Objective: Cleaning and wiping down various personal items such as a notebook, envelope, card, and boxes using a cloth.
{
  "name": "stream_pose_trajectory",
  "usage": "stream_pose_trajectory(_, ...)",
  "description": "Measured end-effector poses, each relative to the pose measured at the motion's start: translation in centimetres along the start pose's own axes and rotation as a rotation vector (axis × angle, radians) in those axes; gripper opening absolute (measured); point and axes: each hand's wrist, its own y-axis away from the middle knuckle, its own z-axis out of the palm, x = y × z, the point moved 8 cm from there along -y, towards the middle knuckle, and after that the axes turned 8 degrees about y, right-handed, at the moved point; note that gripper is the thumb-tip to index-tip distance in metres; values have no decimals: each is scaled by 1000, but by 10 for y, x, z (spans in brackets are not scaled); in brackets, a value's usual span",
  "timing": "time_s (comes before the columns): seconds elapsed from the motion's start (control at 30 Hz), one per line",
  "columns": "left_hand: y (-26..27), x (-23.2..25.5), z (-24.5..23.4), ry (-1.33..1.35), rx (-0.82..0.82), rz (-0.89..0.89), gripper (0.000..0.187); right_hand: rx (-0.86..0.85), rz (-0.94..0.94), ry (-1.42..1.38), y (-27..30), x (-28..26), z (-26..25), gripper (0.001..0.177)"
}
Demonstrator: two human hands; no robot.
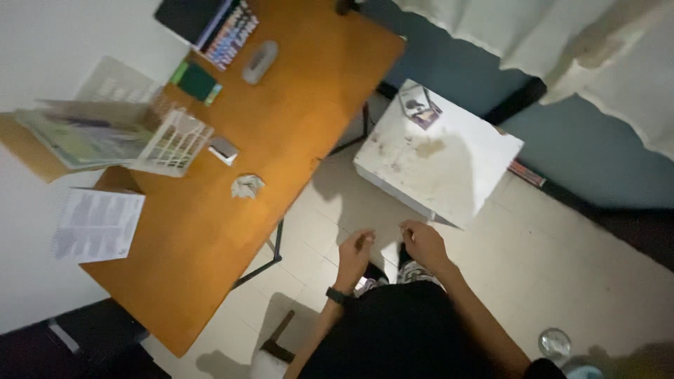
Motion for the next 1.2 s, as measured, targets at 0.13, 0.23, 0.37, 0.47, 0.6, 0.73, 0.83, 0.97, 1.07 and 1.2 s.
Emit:
stream_pose_trajectory(0.13,-23,-4,39,-134,-16,30,25,-99,114,18,-3,34,-37,27)
stream_pose_trajectory(0.23,-51,-32,72,-182,21,-70,24,-144,143,-4,-8,77,-61,28)
stream_pose_trajectory(0.37,-94,-75,129,-116,89,-29,23,-173,117,-3,-38,152,-98,27)
stream_pose_trajectory(0.47,-124,-66,185,-226,165,-112,22,-114,-70,16,-83,227,-110,24)
stream_pose_trajectory(0.6,-168,-106,254,-116,300,-117,25,-299,-69,146,-156,284,-125,25)
stream_pose_trajectory(0.73,-223,-141,302,-127,382,-165,27,-342,-73,118,-227,339,-114,24)
stream_pose_trajectory(0.83,-264,-164,315,-218,447,-158,29,-279,-186,75,-279,364,-87,21)
stream_pose_trajectory(0.97,-327,-207,314,-421,513,-100,33,-209,-201,114,-349,363,-55,20)
stream_pose_trajectory(1.07,-377,-230,298,-459,512,-121,41,-192,-161,72,-399,359,-25,21)
stream_pose_trajectory(1.2,-432,-241,269,-577,590,44,49,-65,-155,17,-466,348,9,21)
